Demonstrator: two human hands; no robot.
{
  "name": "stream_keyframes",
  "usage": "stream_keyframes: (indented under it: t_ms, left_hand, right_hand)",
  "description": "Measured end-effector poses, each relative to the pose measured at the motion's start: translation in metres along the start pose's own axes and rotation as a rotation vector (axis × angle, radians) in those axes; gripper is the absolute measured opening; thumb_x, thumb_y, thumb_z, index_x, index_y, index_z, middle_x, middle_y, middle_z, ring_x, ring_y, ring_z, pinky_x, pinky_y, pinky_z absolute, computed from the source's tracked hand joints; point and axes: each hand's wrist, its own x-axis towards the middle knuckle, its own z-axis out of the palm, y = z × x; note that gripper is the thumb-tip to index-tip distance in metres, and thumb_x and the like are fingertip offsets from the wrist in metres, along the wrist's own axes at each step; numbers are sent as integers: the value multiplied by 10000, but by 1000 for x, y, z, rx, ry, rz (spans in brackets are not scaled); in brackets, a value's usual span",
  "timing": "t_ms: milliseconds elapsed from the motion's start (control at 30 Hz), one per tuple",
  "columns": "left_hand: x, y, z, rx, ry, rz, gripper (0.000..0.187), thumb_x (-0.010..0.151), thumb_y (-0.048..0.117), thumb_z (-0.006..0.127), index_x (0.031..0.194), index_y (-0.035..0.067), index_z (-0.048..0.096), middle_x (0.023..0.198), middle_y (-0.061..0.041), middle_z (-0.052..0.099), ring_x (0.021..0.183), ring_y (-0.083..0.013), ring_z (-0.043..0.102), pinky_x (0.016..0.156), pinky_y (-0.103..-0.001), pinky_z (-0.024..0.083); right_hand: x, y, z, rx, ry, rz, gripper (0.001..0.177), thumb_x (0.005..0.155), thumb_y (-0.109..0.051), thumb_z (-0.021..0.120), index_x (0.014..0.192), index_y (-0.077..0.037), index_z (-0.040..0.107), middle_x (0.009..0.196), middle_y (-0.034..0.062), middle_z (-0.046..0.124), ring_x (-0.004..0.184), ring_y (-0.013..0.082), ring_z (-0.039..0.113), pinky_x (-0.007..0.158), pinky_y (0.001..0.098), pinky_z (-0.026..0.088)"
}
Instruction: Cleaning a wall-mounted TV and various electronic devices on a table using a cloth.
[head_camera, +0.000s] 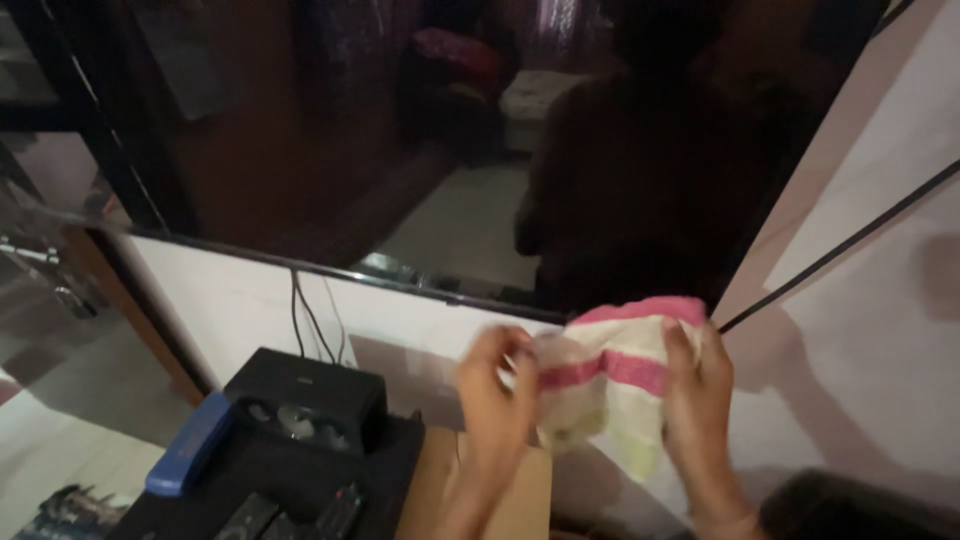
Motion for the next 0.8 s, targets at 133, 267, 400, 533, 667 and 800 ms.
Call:
stream_keyframes:
  t_ms: [133, 267, 400, 533, 667, 800]
  left_hand:
    - [-8, 7, 28, 31, -52, 173, 213, 1006, 111, 598, 1114, -68, 642, 957, -172, 680, 862, -253, 646, 767, -392, 522]
    - [6, 9, 39, -732, -355, -459, 362, 1021, 310, 547, 1331, 124, 562, 1112, 87, 719, 1038, -34, 664, 920, -227, 523]
    - [17, -4, 50, -578, -423, -491, 326, 1083, 248, 603, 1340, 67, 692, 908, -27, 644, 712, -144, 439, 630, -326, 358]
    - [42, 0, 63, -747, -458, -324, 264, 1089, 262, 557, 1182, 28, 638, 964, 4, 694, 873, -75, 601, 799, -267, 495]
    - [66, 29, 65, -196, -307, 126, 335, 1062, 256, 519, 1316, 46, 580, 1253, -127, 607, 1181, -216, 523, 1028, -348, 413]
    - [74, 45, 58, -96, -180, 172, 367, 1066, 250, 473, 1352, 24, 518, 1418, -154, 477, 1277, -303, 438, 1103, -418, 358]
  right_hand:
    - [-27, -6, 33, -98, 137, -326, 258, 1059, -204, 542, 1213, -8, 607, 1069, 38, 664, 958, 115, 601, 860, 277, 498]
    - [-37, 4, 33, -32, 76, -154, 320, 1009, -207, 555, 1274, -37, 615, 1131, 39, 694, 1023, 140, 630, 889, 295, 502]
    - [-34, -17, 37, -377, 205, -587, 412, 928, -229, 668, 1293, -54, 595, 1231, 84, 622, 1209, 200, 581, 1020, 322, 474]
    - [-10, -17, 28, -277, 225, -653, 786, 739, -206, 828, 1389, 3, 439, 1354, 104, 532, 1257, 207, 556, 1042, 335, 465]
    - [26, -11, 7, -112, 212, -311, 718, 721, -107, 845, 1359, -7, 530, 1161, 121, 680, 1037, 191, 656, 897, 325, 533]
    - [61, -98, -5, -478, 570, -884, 391, 835, -62, 832, 1169, -28, 631, 1089, 63, 603, 955, 154, 596, 889, 263, 485]
